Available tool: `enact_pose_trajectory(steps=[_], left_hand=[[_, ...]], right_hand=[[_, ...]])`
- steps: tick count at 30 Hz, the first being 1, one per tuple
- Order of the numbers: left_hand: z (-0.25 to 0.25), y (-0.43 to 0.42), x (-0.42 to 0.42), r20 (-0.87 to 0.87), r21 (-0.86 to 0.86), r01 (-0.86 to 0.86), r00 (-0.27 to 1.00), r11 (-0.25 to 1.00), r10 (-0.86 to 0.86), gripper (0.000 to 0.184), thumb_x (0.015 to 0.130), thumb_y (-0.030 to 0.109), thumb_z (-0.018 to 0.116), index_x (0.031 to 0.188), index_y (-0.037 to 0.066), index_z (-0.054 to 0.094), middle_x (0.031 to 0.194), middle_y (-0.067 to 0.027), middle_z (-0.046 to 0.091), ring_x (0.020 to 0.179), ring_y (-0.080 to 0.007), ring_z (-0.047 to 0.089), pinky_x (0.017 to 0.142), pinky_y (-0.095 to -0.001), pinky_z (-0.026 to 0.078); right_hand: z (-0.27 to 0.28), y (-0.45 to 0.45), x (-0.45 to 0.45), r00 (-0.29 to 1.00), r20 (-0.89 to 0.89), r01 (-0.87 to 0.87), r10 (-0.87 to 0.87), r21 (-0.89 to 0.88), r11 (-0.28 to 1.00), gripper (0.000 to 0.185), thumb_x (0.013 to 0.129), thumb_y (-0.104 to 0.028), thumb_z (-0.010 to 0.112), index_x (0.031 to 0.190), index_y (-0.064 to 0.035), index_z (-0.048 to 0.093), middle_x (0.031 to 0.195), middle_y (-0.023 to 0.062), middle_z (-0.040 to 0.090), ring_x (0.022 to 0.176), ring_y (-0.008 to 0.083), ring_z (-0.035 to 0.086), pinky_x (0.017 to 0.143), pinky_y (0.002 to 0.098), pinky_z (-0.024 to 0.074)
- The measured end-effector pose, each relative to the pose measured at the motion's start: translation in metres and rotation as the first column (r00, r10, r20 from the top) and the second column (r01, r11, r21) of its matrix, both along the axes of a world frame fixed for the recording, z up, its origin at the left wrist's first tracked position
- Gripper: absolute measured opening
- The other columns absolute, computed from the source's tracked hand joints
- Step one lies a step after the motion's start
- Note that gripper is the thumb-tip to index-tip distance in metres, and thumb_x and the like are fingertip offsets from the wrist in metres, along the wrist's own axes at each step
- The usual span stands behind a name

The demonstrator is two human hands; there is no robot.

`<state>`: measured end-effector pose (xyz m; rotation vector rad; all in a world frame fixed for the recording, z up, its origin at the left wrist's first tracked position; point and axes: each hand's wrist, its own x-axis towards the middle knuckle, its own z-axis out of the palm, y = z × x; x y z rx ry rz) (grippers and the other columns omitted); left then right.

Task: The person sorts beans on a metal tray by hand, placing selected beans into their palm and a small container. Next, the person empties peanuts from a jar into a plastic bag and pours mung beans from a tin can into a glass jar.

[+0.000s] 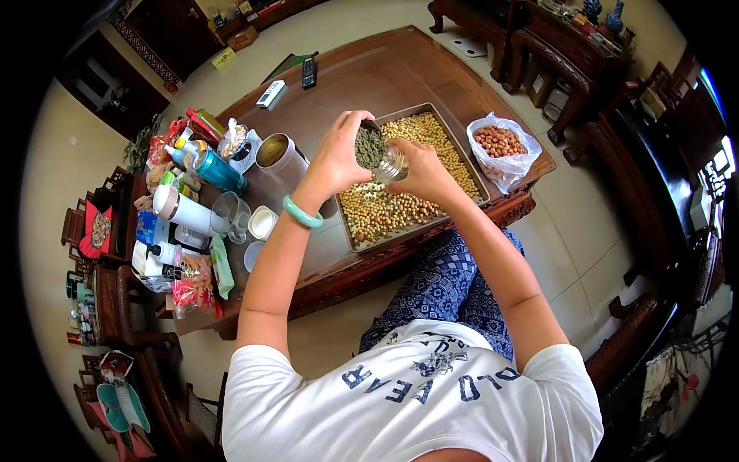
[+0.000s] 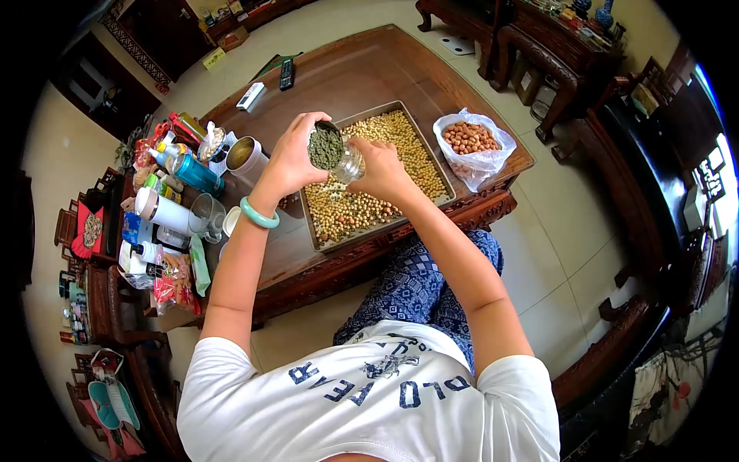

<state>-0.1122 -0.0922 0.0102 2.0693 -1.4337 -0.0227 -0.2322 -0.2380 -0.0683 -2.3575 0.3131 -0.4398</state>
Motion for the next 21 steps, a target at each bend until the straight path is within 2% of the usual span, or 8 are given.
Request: enact_pose_trajectory(steps=[12, 21], left_hand=[[0.0011, -0.0045, -0.0002, 0.037, -0.008, 0.042, 0.998, 0.999, -0.042, 0.075, 0.052, 0.0, 0.076, 0.121, 0.008, 0.049, 0.116, -0.0133, 0.054, 0.109, -0.0357, 0.055, 0.092, -0.0393, 0.047], [0.0046, -0.0048, -0.0027, 0.068, 0.008, 0.088, 0.994, 0.996, -0.088, 0.074, 0.053, -0.003, 0.074, 0.122, 0.009, 0.049, 0.121, -0.013, 0.052, 0.113, -0.0363, 0.054, 0.094, -0.0409, 0.048]], right_hand=[[-0.0003, -0.0016, 0.0, 0.998, 0.045, -0.044, 0.042, 0.023, 0.999, 0.085, 0.057, -0.021, 0.084, 0.133, -0.0052, 0.05, 0.122, 0.0194, 0.061, 0.118, 0.0367, 0.053, 0.102, 0.0425, 0.0412], [-0.0054, -0.0031, 0.0033, 0.999, 0.027, -0.037, 0.035, 0.079, 0.996, 0.089, 0.056, -0.024, 0.086, 0.134, -0.0009, 0.049, 0.118, 0.0244, 0.062, 0.114, 0.0366, 0.058, 0.099, 0.0407, 0.044]])
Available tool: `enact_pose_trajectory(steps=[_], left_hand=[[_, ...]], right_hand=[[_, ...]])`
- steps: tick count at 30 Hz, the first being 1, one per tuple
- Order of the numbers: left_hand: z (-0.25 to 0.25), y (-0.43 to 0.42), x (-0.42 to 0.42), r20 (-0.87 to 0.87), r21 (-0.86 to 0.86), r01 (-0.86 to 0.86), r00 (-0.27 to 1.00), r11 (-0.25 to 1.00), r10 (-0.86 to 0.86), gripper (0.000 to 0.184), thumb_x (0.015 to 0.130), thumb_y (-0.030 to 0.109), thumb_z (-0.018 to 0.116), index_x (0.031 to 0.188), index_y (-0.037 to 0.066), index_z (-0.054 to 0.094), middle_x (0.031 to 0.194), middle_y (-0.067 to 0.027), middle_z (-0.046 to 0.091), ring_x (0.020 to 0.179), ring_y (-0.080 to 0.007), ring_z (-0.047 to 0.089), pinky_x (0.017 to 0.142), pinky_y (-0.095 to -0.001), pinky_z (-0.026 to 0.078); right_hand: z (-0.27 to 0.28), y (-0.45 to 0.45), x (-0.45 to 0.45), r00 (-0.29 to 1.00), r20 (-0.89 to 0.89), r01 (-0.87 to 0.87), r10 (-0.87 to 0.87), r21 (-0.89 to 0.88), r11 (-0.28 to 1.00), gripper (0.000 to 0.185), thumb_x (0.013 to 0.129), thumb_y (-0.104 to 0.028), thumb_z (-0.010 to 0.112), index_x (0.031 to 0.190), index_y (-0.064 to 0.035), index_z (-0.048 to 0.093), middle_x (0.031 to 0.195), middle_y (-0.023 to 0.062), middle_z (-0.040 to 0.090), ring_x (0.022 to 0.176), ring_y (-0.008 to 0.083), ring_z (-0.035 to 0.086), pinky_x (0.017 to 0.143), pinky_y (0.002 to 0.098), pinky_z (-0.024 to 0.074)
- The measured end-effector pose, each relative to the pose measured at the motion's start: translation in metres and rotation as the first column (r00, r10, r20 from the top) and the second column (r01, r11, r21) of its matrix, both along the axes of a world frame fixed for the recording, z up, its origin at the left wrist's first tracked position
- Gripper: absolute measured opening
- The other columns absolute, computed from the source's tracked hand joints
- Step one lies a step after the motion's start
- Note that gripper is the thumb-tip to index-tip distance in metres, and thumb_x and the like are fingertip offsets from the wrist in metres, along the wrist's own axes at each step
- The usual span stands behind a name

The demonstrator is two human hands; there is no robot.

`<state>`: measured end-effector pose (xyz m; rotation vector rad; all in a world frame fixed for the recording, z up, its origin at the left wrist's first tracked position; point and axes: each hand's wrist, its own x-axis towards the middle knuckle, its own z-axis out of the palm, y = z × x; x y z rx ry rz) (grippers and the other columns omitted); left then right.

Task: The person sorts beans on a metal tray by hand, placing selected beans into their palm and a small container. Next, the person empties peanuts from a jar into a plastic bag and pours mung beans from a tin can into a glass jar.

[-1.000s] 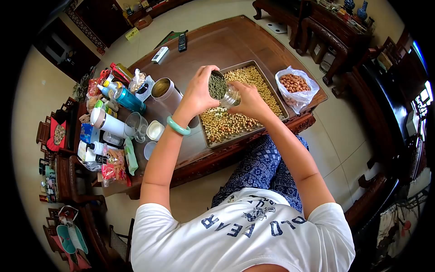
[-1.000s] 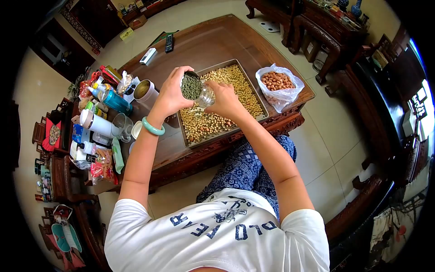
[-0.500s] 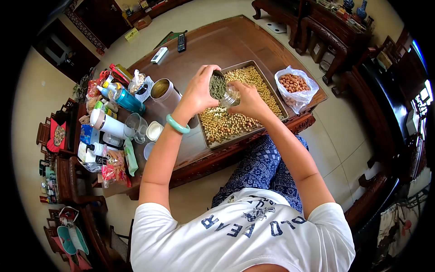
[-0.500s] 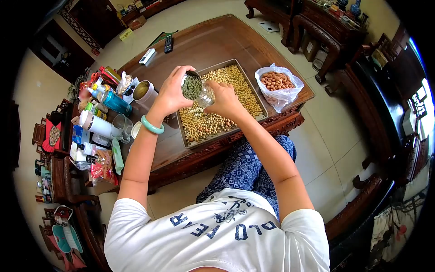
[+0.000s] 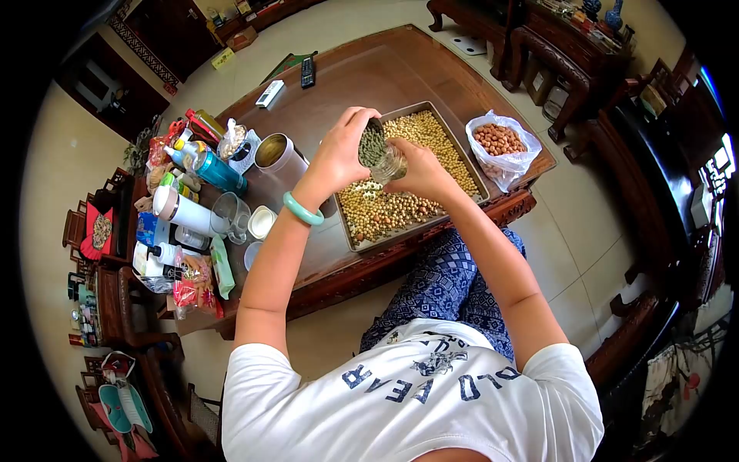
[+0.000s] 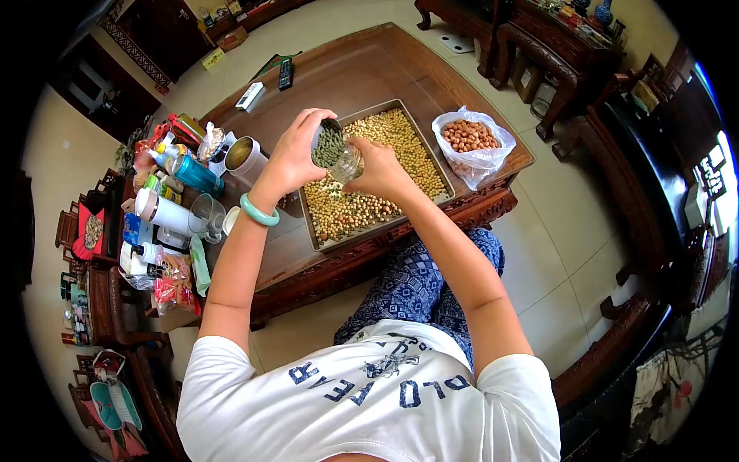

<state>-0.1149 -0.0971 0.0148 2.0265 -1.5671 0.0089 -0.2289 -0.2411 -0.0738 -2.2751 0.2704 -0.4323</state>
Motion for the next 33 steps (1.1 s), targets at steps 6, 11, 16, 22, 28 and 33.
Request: enact_pose_trajectory(steps=[6, 11, 16, 22, 28, 33], left_hand=[[-0.001, -0.001, -0.002, 0.052, 0.007, 0.029, 0.998, 1.0, -0.029, 0.075, 0.054, -0.007, 0.073, 0.123, 0.009, 0.049, 0.123, -0.0124, 0.052, 0.115, -0.0359, 0.053, 0.096, -0.0404, 0.048], [-0.002, -0.003, -0.001, 0.088, -0.013, 0.073, 0.994, 0.997, -0.072, 0.074, 0.054, -0.008, 0.073, 0.122, 0.008, 0.05, 0.124, -0.0122, 0.052, 0.117, -0.0354, 0.052, 0.097, -0.04, 0.047], [-0.005, -0.01, 0.002, 0.176, 0.004, 0.084, 0.981, 0.996, -0.083, 0.073, 0.054, -0.01, 0.071, 0.122, 0.008, 0.051, 0.126, -0.012, 0.051, 0.118, -0.0353, 0.052, 0.099, -0.0403, 0.045], [0.002, -0.012, -0.006, 0.206, 0.006, 0.148, 0.968, 0.989, -0.146, 0.073, 0.057, -0.013, 0.067, 0.124, 0.009, 0.05, 0.128, -0.0097, 0.052, 0.114, -0.0355, 0.052, 0.098, -0.041, 0.046], [0.002, -0.015, -0.009, 0.376, 0.023, 0.166, 0.912, 0.986, -0.162, 0.075, 0.059, -0.016, 0.063, 0.128, 0.011, 0.05, 0.132, -0.0071, 0.051, 0.106, -0.0329, 0.052, 0.095, -0.0409, 0.049], [0.002, -0.017, -0.007, 0.422, 0.053, 0.196, 0.885, 0.979, -0.2, 0.076, 0.061, -0.017, 0.061, 0.13, 0.011, 0.05, 0.132, -0.0052, 0.052, 0.1, -0.0313, 0.052, 0.09, -0.039, 0.052]], right_hand=[[-0.003, -0.001, 0.001, 0.999, 0.047, -0.008, 0.008, 0.01, 1.0, 0.09, 0.054, -0.024, 0.086, 0.132, 0.0017, 0.049, 0.117, 0.025, 0.062, 0.113, 0.0363, 0.059, 0.098, 0.0393, 0.0446], [-0.008, -0.002, 0.003, 0.998, 0.057, -0.002, -0.001, 0.053, 0.999, 0.091, 0.054, -0.023, 0.086, 0.132, 0.0041, 0.049, 0.117, 0.0256, 0.062, 0.113, 0.0352, 0.059, 0.098, 0.0389, 0.0445], [-0.007, -0.004, 0.003, 0.999, 0.037, 0.019, -0.023, 0.095, 0.995, 0.092, 0.054, -0.022, 0.087, 0.134, 0.0021, 0.047, 0.119, 0.0249, 0.061, 0.115, 0.0375, 0.056, 0.1, 0.0411, 0.0431], [-0.018, -0.007, 0.007, 0.992, 0.121, 0.031, -0.044, 0.11, 0.993, 0.092, 0.056, -0.02, 0.089, 0.134, 0.0022, 0.047, 0.122, 0.0241, 0.06, 0.117, 0.0363, 0.055, 0.1, 0.0411, 0.0433], [-0.02, -0.008, 0.009, 0.982, 0.182, 0.02, -0.048, 0.149, 0.989, 0.095, 0.055, -0.017, 0.09, 0.134, 0.0058, 0.043, 0.118, 0.0244, 0.061, 0.113, 0.0346, 0.058, 0.096, 0.0395, 0.0465], [-0.027, -0.008, 0.01, 0.972, 0.217, 0.039, -0.09, 0.229, 0.973, 0.096, 0.056, -0.019, 0.09, 0.134, 0.0076, 0.041, 0.113, 0.0264, 0.062, 0.109, 0.0368, 0.061, 0.092, 0.0403, 0.0492]])
